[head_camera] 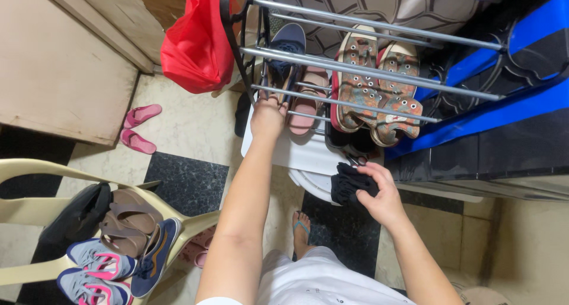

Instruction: The person wipes various shoes and sandals with a black cloth. They handle a brown sandal, a blue sneaker, a patterned sneaker, a red slip-on, and a pink sandal, wiping the upper and sole surfaces of each item before placing them on a nearby chair or the floor.

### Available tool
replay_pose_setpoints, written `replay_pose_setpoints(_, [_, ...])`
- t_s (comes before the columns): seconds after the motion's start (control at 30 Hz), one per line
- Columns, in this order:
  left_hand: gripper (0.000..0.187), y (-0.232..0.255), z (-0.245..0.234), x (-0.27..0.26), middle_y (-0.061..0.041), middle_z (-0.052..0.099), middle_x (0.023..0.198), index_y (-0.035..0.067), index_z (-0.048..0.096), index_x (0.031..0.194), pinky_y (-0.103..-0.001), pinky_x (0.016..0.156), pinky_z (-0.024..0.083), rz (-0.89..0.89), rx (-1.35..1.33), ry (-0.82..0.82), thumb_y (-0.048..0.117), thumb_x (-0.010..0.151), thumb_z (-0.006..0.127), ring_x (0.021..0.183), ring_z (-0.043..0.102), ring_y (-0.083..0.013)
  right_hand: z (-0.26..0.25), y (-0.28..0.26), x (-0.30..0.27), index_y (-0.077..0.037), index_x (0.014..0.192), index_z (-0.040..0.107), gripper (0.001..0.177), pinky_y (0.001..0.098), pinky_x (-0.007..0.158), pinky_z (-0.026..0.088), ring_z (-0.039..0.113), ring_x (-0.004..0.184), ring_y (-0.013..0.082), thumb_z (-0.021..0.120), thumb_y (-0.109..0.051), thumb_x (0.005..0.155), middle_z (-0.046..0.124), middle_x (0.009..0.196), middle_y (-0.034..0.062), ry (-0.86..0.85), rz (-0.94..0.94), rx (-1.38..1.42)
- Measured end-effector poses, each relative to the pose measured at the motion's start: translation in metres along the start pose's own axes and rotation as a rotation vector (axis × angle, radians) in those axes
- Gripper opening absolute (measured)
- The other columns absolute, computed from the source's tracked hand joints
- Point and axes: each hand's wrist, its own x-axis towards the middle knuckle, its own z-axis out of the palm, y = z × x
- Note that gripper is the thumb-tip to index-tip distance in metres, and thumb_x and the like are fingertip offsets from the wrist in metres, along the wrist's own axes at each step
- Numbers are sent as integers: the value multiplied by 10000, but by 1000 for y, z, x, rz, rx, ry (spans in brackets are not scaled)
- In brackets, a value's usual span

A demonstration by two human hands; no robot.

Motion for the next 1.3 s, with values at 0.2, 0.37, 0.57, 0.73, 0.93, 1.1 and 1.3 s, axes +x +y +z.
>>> replay_pose_setpoints(0.2, [269,-24,-36,-53,-219,709,1140,-4,705,836,-428,990,520,166,-411,32,244,918,767,1140,656,-378,6,19,25,-104,1298,643,610,264,862,477,606,1007,129,739,-8,704,670,1176,77,12,310,291])
replay_pose_setpoints(0.37, [166,-31,-63,-126,-232,701,1253,-11,727,943,-456,1064,431,366,-671,182,142,1001,697,1300,566,-354,-3,7,34,-66,1063,779,309,218,668,520,637,729,48,724,1,767,727,846,-18,0,341,262])
replay_pose_setpoints(0.57, [275,-34,-113,-184,-29,688,858,4,721,972,-245,736,495,-73,-1008,33,259,1036,639,808,578,-63,-20,-63,18,-42,1062,758,280,202,705,502,617,773,40,700,37,800,702,887,-16,-49,99,342])
replay_pose_setpoints(0.73, [424,-56,-137,-217,-43,675,765,-17,732,959,-268,685,507,-355,-781,71,372,1052,589,735,567,-94,-12,-141,-9,-5,1112,747,303,196,767,486,619,829,48,678,81,829,699,949,0,-35,-74,425])
replay_pose_setpoints(0.93, [428,-139,-123,-276,-115,711,1127,-9,649,1184,-415,914,554,-817,-1749,24,364,975,630,1013,683,-240,26,-180,-48,40,1124,716,289,215,835,543,681,888,84,655,109,849,729,1008,53,-70,-92,666])
replay_pose_setpoints(1.1, [498,-158,-138,-316,-115,645,1246,24,607,1250,-448,1063,442,-1021,-2083,233,400,937,701,1179,583,-274,62,-187,-84,33,1112,713,279,220,810,557,687,863,93,669,105,846,731,995,52,-87,-48,727])
replay_pose_setpoints(1.3, [483,-123,-164,-342,-98,662,1235,9,602,1267,-417,1049,473,-869,-2066,-1,373,961,685,1148,623,-237,76,-205,-126,13,1102,729,265,206,763,530,659,830,65,673,84,853,715,952,22,-164,-56,577])
